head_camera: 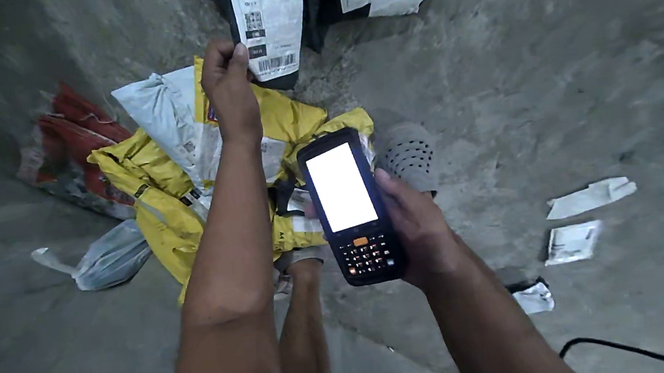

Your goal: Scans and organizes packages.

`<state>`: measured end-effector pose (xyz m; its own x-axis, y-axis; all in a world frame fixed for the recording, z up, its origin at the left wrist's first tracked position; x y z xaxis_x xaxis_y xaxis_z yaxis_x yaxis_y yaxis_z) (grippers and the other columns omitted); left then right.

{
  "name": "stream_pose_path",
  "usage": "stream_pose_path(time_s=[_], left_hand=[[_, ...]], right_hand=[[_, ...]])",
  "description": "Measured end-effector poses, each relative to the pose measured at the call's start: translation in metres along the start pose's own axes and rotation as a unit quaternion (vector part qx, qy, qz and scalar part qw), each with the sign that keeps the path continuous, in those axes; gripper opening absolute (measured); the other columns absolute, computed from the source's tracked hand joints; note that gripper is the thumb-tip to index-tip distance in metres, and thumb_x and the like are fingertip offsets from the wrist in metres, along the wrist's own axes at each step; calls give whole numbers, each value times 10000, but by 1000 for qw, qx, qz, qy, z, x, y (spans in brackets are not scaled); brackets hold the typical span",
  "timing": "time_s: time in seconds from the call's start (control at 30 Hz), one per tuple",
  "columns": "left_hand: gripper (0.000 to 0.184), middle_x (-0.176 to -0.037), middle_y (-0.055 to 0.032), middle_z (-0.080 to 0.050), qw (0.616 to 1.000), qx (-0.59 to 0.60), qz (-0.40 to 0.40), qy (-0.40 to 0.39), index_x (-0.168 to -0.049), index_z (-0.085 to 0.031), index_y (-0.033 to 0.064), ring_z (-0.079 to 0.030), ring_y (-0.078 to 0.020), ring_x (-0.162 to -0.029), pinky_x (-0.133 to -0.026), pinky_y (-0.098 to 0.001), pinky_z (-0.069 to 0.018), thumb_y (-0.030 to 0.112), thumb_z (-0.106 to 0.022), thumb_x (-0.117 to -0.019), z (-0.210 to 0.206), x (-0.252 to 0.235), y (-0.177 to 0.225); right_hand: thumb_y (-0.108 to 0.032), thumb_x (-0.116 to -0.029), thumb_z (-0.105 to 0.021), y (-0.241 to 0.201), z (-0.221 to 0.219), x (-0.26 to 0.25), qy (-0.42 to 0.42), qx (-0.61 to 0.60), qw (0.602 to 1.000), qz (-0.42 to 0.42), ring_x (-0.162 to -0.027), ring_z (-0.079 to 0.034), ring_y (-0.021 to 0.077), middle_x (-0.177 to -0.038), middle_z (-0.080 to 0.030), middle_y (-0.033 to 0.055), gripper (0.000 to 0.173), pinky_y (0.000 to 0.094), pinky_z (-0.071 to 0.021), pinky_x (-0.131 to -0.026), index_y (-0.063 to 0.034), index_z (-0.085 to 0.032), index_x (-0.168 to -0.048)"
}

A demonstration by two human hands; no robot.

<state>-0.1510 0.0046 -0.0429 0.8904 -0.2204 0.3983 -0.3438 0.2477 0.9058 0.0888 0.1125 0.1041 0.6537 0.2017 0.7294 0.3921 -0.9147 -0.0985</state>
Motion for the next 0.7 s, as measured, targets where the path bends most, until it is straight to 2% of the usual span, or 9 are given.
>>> stream_pose_path(time_s=[0.1, 0.2, 0.37, 0.47, 0.57, 0.6, 0.7], left_hand=[[94, -895, -68, -640, 1000, 15, -9, -8, -947, -597, 33, -654, -185, -869, -853, -407, -579, 52, -532, -1013, 2, 2, 2], [97, -866, -20, -631, 999, -22, -28, -14, -940, -615, 42, -632, -120, -832, -798, -330, -565, 41, -538, -1000, 1, 3, 4], [138, -925, -27, -656, 991, -117, -28, -59, -1020, -645, 21, -640, -110, -878, -838, -331, -550, 76, -519, -1017, -3, 6, 13], [190, -968, -31, -664, 980, -177, -7, -89, -1087, -661, 31, -631, -93, -866, -799, -312, -544, 127, -504, -1041, -3, 4, 13], [273, -1062, -73, -685, 951, -281, 13, -126, -1183, -665, 43, -648, -119, -975, -903, -358, -534, 209, -483, -1065, -4, 1, 16], [287, -1055, -68, -691, 939, -313, 10, -141, -1185, -670, 59, -654, -119, -972, -899, -363, -539, 230, -467, -1076, -5, 0, 19], [341, -1085, -118, -697, 900, -394, 12, -184, -1235, -661, 65, -666, -201, -1001, -912, -464, -523, 266, -426, -1092, -11, -6, 27]], right_hand=[[-550, -1068, -266, 2, 3, 2, -16, -40, 999, -32, -1056, -703, 283, -1216, -675, 215, 634, 417, -610, -882, -61, -531, -1372], [-533, -1076, -253, 0, 3, 3, -13, -45, 998, -44, -1061, -703, 279, -1222, -673, 214, 625, 408, -610, -881, -62, -523, -1384], [-499, -1091, -221, -5, 5, 2, 54, -35, 996, -63, -1032, -712, 285, -1184, -687, 215, 619, 422, -615, -861, -44, -533, -1372], [-462, -1104, -194, -10, 6, 2, 82, -37, 991, -97, -1001, -719, 291, -1145, -698, 220, 616, 426, -620, -842, -16, -545, -1344], [-418, -1119, -246, -17, 0, 6, 135, 38, 977, -164, -936, -730, 238, -1070, -725, 168, 556, 383, -624, -793, -21, -602, -1279], [-411, -1119, -261, -20, -3, 7, 150, 81, 969, -177, -923, -726, 212, -1059, -726, 142, 529, 365, -619, -784, -45, -607, -1279], [-389, -1121, -283, -27, -9, 7, 174, 199, 948, -176, -957, -686, 139, -1105, -685, 78, 454, 317, -583, -821, -118, -551, -1366]])
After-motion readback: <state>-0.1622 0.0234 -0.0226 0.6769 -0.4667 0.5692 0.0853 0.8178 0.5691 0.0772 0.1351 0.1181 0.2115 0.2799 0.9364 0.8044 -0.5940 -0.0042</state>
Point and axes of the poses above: each hand's wrist, its own x-axis away from the middle knuckle, its own z-axis out of the back of the hand, y = z × x, the point moved 3 cm from there along -x, towards the middle knuckle
